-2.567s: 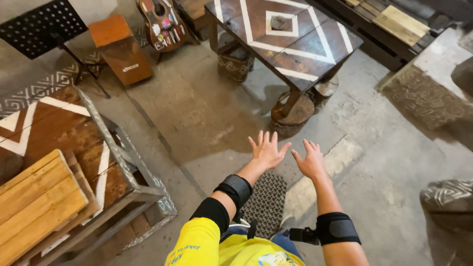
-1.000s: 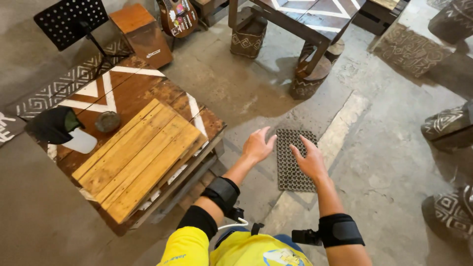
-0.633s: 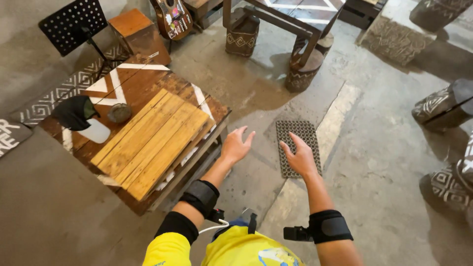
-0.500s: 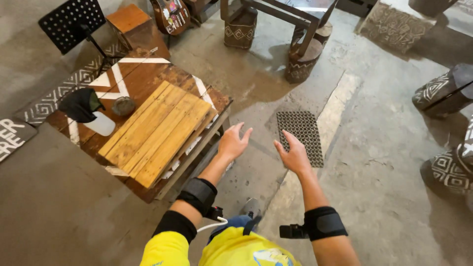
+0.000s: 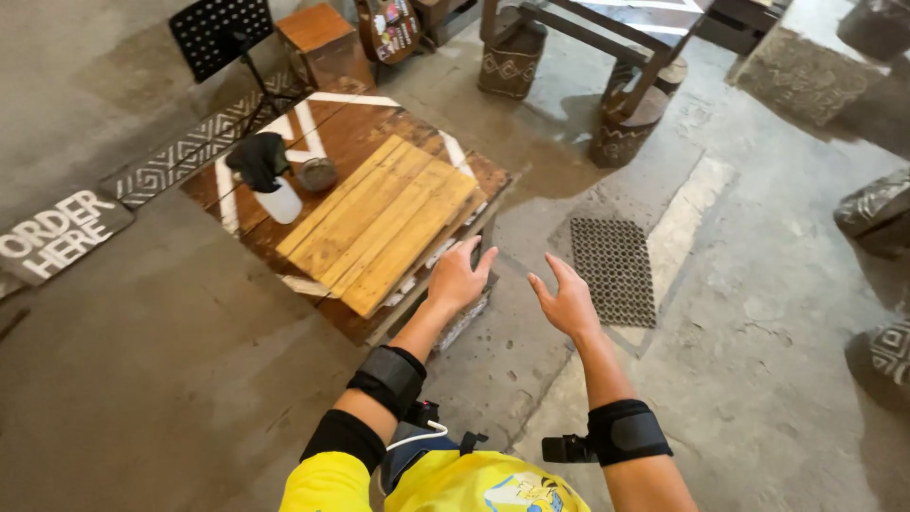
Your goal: The person cleans small wooden planks by spraying them with a liquid and wiping them with a black cloth. After cleaning each plank, the person places it on a nearby wooden bench. The process is repeated for multiple planks.
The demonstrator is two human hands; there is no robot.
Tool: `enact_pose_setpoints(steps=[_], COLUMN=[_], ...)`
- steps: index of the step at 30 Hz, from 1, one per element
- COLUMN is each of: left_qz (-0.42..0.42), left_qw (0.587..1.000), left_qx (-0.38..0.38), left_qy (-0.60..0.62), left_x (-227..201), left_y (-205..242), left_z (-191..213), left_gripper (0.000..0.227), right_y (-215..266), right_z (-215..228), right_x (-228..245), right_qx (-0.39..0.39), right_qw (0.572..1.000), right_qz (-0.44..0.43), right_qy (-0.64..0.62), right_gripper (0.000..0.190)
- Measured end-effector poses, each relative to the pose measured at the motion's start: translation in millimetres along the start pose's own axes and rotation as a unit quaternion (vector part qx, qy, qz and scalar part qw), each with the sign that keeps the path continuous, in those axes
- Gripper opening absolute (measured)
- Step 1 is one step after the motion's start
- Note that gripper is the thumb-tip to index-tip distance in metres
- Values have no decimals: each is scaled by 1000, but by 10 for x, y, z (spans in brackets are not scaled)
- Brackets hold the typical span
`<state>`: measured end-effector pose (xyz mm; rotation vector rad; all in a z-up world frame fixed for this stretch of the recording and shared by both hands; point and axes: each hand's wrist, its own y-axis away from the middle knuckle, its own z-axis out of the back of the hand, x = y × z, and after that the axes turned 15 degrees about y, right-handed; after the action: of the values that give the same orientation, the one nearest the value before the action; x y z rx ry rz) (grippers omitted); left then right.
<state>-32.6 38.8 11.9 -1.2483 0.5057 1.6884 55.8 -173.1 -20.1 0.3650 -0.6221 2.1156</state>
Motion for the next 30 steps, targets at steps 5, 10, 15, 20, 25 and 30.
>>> enact_pose_setpoints(steps=[5,10,15,20,25,30], left_qz=[-6,-18,15,40,55,75], left_qw=[1000,999,999,998,997,995], left_qx=[-13,-7,20,28,33,45], left_qy=[-1,-30,-38,-41,-30,-56], left_x=[466,953,1250,1680,1835,2017], left_y=[-25,-129,-171,-242,-324,-463], left_z=[659,1525,2319,2717,2785,2705], left_gripper=[58,58,59,61,63,66], right_y=[-135,-325,-565,-635,-707,-889], right_z=[-467,-1100,-1603,-1873,-2144,-2267], right_x=[744,1721,2358,2829,2942,2934], right_qx=[16,31,5,45,63,79], right_qw=[1000,999,1000,999,998,997], right_qz=[3,-21,8,-20,-9,-12], right_qy=[-3,-17,6,12,28,18], right_gripper=[59,61,60,63,63,63])
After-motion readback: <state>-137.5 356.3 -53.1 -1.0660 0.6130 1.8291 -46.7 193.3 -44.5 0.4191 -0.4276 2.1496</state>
